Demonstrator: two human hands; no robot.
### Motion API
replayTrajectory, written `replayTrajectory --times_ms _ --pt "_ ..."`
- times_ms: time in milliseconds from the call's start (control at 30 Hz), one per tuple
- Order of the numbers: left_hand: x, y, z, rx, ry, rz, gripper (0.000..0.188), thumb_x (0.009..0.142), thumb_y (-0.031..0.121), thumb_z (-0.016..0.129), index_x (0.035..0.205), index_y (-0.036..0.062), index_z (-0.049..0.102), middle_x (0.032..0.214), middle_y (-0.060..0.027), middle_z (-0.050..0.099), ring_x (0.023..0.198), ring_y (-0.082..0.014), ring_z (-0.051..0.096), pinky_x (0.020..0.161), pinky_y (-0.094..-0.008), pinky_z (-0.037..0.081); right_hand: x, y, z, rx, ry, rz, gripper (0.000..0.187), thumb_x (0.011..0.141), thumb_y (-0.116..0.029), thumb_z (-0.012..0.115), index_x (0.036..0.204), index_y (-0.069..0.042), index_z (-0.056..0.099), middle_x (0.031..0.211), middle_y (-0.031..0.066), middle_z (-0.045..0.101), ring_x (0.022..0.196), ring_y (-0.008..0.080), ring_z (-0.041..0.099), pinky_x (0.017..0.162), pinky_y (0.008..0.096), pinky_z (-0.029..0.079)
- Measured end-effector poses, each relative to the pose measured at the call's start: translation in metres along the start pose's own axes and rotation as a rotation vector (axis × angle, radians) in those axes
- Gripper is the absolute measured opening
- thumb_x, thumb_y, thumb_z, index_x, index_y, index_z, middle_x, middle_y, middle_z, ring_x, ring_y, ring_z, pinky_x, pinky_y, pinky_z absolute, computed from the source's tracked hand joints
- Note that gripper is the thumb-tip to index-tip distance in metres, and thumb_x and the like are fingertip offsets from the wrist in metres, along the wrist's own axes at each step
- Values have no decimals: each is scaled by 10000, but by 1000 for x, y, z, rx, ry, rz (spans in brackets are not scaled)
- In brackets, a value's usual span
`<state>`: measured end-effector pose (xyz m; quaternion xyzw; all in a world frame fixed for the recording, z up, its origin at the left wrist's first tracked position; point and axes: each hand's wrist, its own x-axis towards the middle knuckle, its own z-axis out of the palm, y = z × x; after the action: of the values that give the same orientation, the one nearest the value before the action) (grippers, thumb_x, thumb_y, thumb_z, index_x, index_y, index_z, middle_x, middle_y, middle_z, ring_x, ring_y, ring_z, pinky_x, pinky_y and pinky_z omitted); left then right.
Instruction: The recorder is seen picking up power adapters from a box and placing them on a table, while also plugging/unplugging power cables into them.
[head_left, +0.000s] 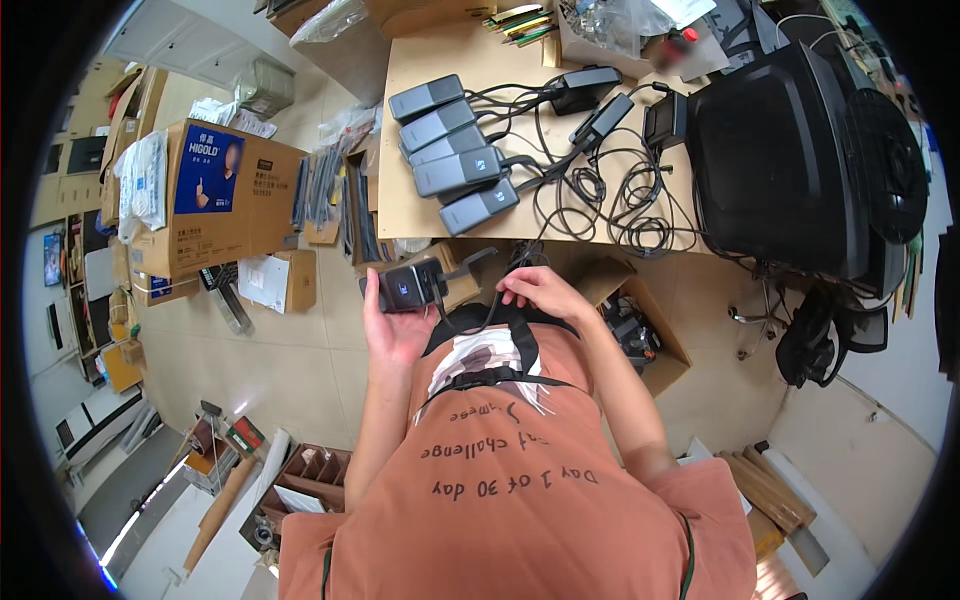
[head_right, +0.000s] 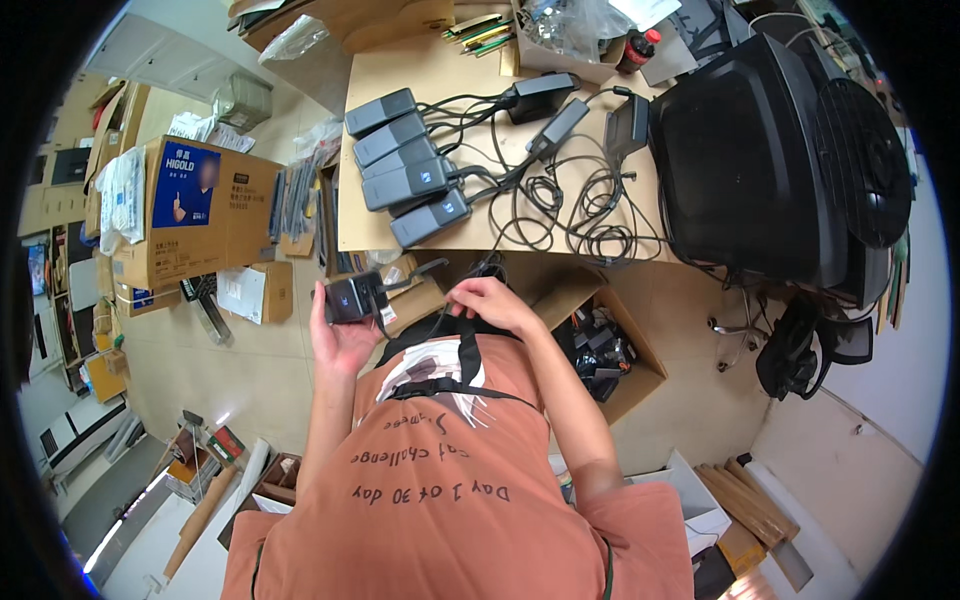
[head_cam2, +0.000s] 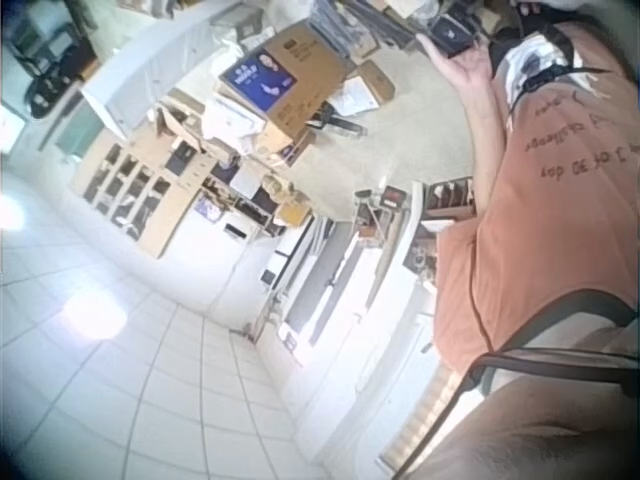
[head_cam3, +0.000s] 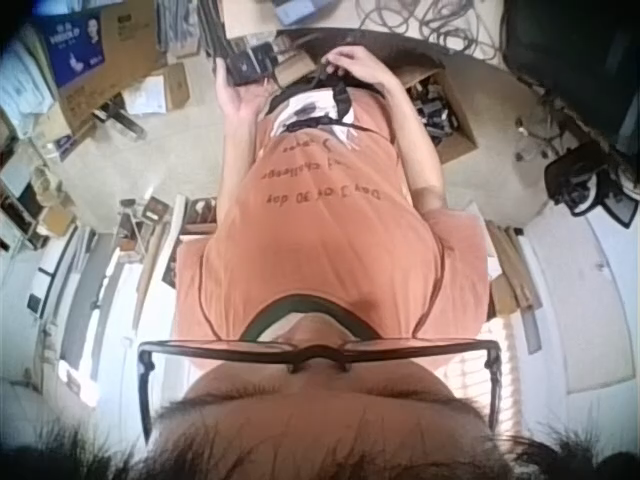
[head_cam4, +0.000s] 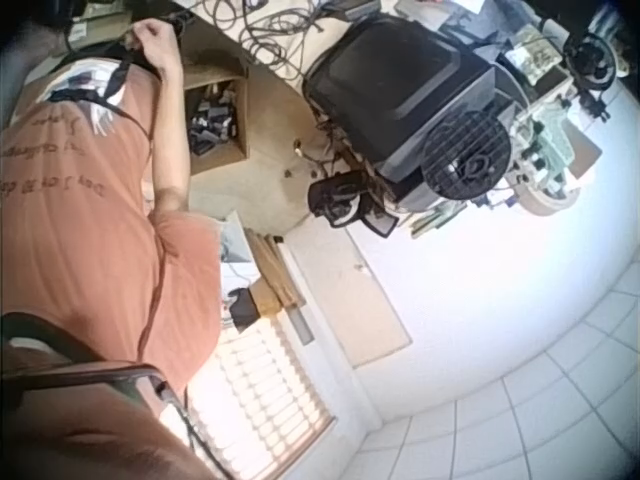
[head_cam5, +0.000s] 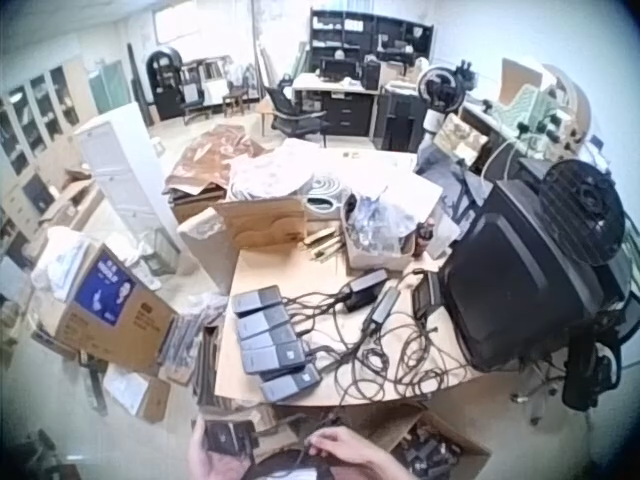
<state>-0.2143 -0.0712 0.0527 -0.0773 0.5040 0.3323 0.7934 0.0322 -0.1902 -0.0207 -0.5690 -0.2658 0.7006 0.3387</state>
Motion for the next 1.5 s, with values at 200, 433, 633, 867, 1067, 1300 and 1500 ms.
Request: replayTrajectory --times_ms 200,433,633,867,1067,1300,1500 --pt "-17 -20 31 196 -81 6 493 995 524 578 1263 110 597 1219 -102 684 1112 -257 648 980 -469 505 -2 -60 3 -340 345 -190 363 848 -139 666 1184 -40 572 896 70 631 824 209 607 798 335 502" --pt "-1 -21 88 777 -47 243 453 943 263 736 1299 60 541 1177 -68 650 1069 -183 652 952 -345 528 -11 -73 -39 258 -439 -314 709 865 -24 601 1528 -87 357 1364 130 537 1311 225 485 1112 378 390" --pt "26 -39 144 1297 -262 413 445 914 229 773 1247 29 555 1140 -67 637 1018 -131 631 876 -302 524 8 -101 -27 294 -165 -301 823 897 -147 769 1535 -36 261 1389 168 532 1280 199 543 1045 339 453" --pt "44 -3 145 1644 -98 913 573 843 228 799 1333 56 557 1248 -114 586 1160 -234 565 919 -357 496 -2 -121 -75 174 324 -418 768 901 -269 772 1464 91 392 1322 155 591 1179 190 582 1015 318 463" --pt "72 11 137 2246 -25 1245 781 763 199 831 1446 106 464 1454 -164 443 1366 -407 360 1130 -501 358 10 -216 -137 -15 316 -456 742 910 -354 740 1434 88 456 1230 137 646 1133 170 591 1005 311 455" --pt "91 18 109 2168 -17 1152 816 742 170 839 1455 86 450 1465 -190 436 1367 -408 366 1131 -494 367 72 -268 -160 -327 173 -431 778 853 -418 772 1417 52 514 1251 176 664 1103 218 647 962 336 498" --pt "94 -14 60 1524 304 992 610 869 153 752 1397 47 465 1255 -125 540 1101 -224 583 866 -360 504 162 -273 -156 -767 -49 -333 797 733 -526 815 1348 -51 636 1192 213 706 1071 318 689 954 376 522"
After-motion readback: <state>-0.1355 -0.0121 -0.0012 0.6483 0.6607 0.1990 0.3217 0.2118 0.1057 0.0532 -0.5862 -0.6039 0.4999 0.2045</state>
